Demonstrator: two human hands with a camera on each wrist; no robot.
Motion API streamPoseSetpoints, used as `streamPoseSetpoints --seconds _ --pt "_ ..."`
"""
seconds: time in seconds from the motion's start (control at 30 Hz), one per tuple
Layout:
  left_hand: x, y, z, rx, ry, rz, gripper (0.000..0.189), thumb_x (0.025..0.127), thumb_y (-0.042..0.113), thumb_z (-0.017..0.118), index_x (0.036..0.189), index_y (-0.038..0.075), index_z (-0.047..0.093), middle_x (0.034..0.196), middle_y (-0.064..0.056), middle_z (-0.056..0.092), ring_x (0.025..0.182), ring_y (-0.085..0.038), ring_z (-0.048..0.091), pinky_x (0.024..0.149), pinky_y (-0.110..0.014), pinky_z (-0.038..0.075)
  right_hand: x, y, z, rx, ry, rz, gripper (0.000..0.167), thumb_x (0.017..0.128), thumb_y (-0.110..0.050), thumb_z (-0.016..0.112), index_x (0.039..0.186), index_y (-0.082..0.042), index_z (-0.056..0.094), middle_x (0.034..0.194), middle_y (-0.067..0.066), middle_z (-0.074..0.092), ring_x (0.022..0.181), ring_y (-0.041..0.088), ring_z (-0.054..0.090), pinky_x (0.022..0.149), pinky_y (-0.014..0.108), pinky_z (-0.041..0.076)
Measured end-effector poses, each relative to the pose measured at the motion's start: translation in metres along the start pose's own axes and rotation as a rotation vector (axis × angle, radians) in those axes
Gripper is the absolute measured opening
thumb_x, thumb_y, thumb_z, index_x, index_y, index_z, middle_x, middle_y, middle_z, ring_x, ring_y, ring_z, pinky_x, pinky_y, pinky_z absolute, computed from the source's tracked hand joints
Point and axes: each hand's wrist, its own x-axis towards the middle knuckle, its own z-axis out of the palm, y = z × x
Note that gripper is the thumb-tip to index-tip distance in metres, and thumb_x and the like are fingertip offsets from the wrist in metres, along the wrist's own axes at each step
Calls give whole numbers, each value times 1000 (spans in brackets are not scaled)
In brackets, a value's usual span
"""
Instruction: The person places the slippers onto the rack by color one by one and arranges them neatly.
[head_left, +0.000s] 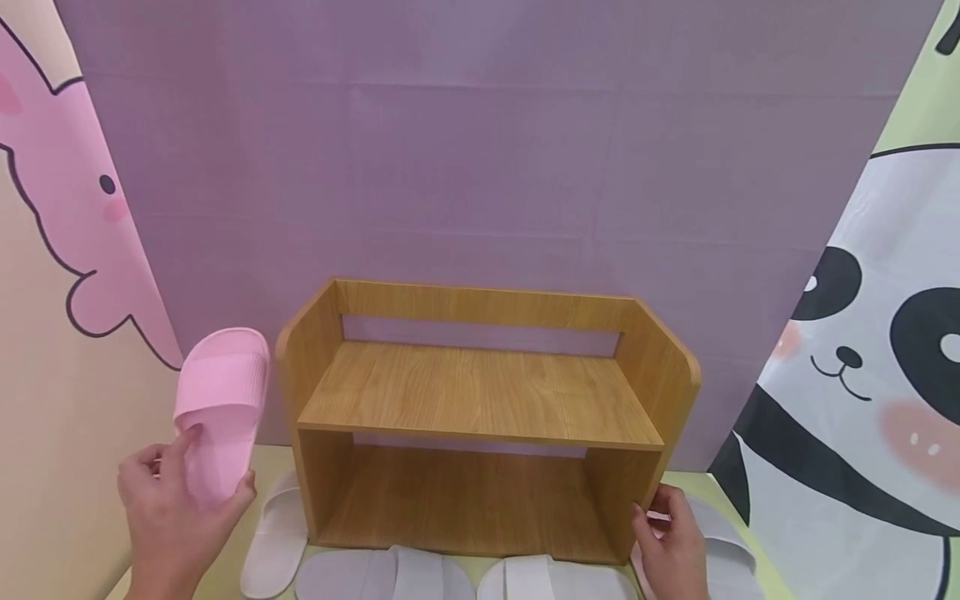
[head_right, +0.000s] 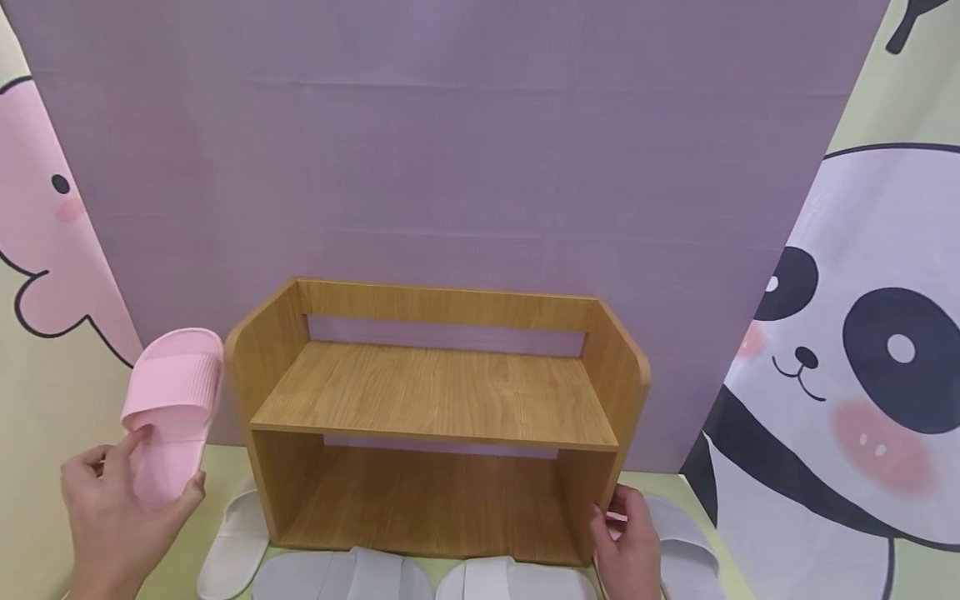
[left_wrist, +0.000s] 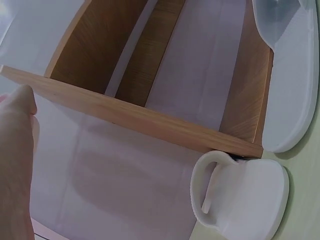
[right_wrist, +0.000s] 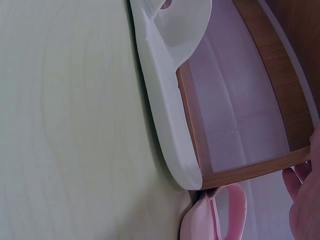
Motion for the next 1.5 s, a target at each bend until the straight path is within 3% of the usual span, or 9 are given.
streamPoseSetpoints --seconds 0.3,0.43,0.57,0.67,0.77,0.83,0.93,1.07,1.5 --pt "3 8 0 -65 82 4 90 67 54 76 136 -3 68 118 -37 41 122 -3 28 92 -24 28 1 1 0 -27 1 -6 34 97 4 77 127 -4 62 112 14 73 96 -3 61 76 7 50" --pt "6 14 -2 -91 83 6 90 64 49 79 137 -2 69 117 -32 42 123 -2 29 95 -20 27 2 2 0 -44 -15 17 34 98 3 76 128 -5 62 113 13 73 98 1 61 77 10 51" --pt "10 27 -6 -110 73 -5 90 64 47 80 138 -3 67 118 -3 47 124 0 29 96 -19 27 2 3 1 -71 -36 38 33 100 1 74 130 -6 61 115 11 72 100 5 61 78 14 53" --pt "14 40 -9 -134 58 -19 89 62 39 83 138 -3 67 126 20 34 125 1 28 96 -16 27 2 2 1 -70 -40 43 33 100 1 74 129 -6 61 114 11 72 101 6 61 79 15 54" --pt "18 51 -10 -166 48 -22 89 56 27 86 138 -2 67 129 22 29 124 0 30 95 -14 29 2 2 0 -67 -41 37 33 100 1 74 129 -6 61 113 11 72 100 5 62 78 15 54" --pt "18 53 -9 -166 22 -23 92 53 23 88 140 0 68 128 18 33 124 -3 31 93 -13 31 2 3 0 -68 -43 36 33 99 1 74 128 -6 61 113 11 72 99 6 62 78 16 54" --pt "20 58 -5 -175 -4 2 95 51 19 91 142 2 67 123 -5 44 121 -12 36 90 -12 32 2 3 0 -72 -41 29 33 99 2 75 128 -5 61 112 11 72 98 6 62 77 16 55" --pt "21 68 -1 -165 -49 32 97 54 21 94 145 6 65 124 -31 42 115 -23 40 88 -16 35 3 3 -1 -76 -42 29 33 98 2 75 127 -6 61 112 11 73 98 6 62 77 16 54" --pt "29 101 22 -158 -128 130 85 64 35 90 140 6 65 121 -29 45 108 -34 48 79 -40 44 4 1 -3 -64 -53 30 33 98 2 75 128 -6 61 113 11 73 97 6 64 78 16 55"
